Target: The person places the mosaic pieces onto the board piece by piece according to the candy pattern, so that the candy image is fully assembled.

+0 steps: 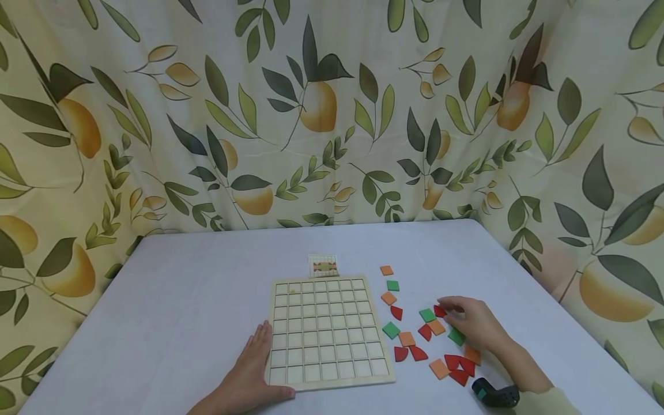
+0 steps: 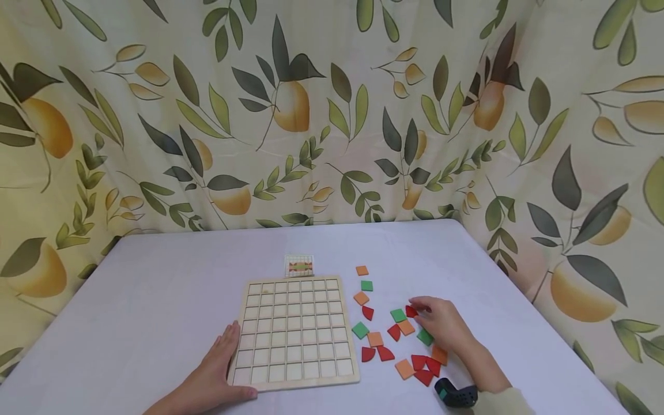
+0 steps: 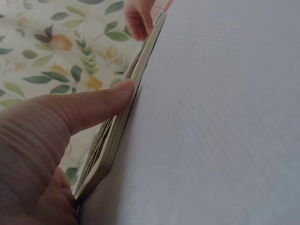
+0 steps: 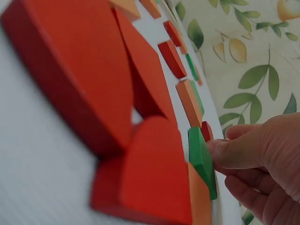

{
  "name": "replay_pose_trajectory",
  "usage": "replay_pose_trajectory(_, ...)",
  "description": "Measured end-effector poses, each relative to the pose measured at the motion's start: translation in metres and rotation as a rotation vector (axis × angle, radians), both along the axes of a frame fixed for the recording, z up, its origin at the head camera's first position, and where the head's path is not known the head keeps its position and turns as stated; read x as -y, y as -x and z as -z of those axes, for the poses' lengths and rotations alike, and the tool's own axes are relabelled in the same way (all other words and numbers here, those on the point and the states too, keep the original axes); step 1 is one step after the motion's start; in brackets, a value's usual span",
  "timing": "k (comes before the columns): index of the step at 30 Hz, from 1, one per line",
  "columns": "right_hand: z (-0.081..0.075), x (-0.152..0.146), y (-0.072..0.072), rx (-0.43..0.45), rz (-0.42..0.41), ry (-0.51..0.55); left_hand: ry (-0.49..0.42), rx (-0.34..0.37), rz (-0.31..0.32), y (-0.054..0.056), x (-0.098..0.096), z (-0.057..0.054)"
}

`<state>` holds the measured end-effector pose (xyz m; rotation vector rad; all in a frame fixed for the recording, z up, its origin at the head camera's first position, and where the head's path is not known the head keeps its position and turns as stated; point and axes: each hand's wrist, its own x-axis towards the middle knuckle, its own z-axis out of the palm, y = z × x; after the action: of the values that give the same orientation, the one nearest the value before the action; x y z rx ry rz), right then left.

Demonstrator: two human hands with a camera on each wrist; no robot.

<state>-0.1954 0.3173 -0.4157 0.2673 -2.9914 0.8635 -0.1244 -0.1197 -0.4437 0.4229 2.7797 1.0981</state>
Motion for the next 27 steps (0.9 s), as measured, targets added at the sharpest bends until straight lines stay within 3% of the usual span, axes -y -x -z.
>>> replay_pose_trajectory(9,-0.0004,-0.0052,0.0052,-0.008,-0.022,0.018,-0.001,0.029,-0.005,0.0,-0.0009,-0.0001)
replay_pose_trajectory(18,-0.0036,-0.0021,0.0044,0.004,0.015,0.031,0.001,0.031,-0.005,0.0007,-0.001,0.0001)
replay_pose_trajectory(27,-0.0026,0.0027,0.0041,-0.016,0.026,-0.016,-0.001,0.044,-0.006,0.0008,-0.0012,-0.001)
